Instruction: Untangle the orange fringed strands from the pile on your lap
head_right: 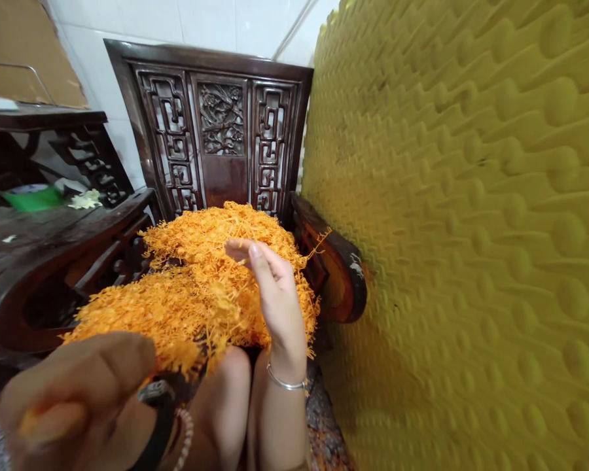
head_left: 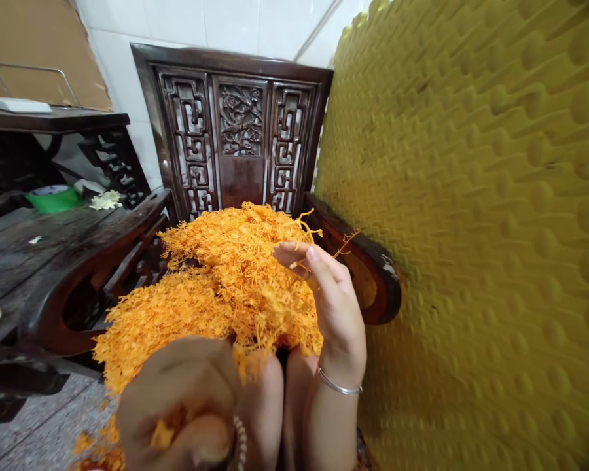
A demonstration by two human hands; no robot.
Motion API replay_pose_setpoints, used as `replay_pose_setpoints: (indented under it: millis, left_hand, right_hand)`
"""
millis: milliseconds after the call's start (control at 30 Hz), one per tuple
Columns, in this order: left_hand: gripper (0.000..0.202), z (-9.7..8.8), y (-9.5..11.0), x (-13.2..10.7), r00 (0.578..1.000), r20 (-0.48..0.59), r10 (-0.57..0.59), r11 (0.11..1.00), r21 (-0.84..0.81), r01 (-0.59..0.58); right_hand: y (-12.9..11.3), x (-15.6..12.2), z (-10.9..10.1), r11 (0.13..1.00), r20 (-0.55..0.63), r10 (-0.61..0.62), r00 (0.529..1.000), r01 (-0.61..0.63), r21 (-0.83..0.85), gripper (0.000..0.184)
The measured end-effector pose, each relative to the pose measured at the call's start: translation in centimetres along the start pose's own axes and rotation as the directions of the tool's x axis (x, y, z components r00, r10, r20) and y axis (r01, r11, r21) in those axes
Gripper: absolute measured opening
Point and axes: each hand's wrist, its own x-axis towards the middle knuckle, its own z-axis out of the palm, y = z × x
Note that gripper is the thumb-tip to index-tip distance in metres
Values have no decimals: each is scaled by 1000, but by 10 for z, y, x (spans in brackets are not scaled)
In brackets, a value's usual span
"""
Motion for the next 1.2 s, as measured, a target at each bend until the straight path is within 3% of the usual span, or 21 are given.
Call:
replay_pose_setpoints:
  millis: [67,133,267,367,433,700,833,1000,1100,1200]
  left_hand:
    - [38,-5,10,-5,995,88,-47,998,51,43]
    - [33,-1,10,-3,985,85,-153,982,129,141]
    - [12,23,-20,16,922,140,-362,912,258,319]
    - [24,40,-46,30,911,187,-367,904,301,302]
    - [27,45,-55,34,917,203,-344,915,292,279]
    - [18,53,-51,30,950,240,-200,974,155,166]
    - [25,65,-54,28,960,228,-163,986,5,166]
    - [33,78,-58,26,975,191,-112,962,-226,155]
    - [32,79,-62,25,973,183,-140,918,-345,197]
    - [38,77,-64,25,955,211,-209,849,-446,284]
  right_hand:
    - [0,0,2,1000,-39,-13,999,13,10,25]
    - [-1,0,5,997,-81,-39,996,44,61,25]
    - [-2,-2,14,967,-44,-73,996,82,240,28]
    - [-3,-4,18,938,52,-64,997,42,343,31]
    - [-4,-5,19,933,53,-59,997,36,359,31]
    - [-6,-6,14,925,139,-21,990,-33,379,33]
    - [-8,-9,17,898,-90,-82,993,113,425,31]
    - [-8,-15,25,862,-365,-174,914,321,393,30]
    - [-6,-17,27,848,-446,-142,883,341,406,28]
    - [-7,-18,26,833,-448,-33,893,272,482,24]
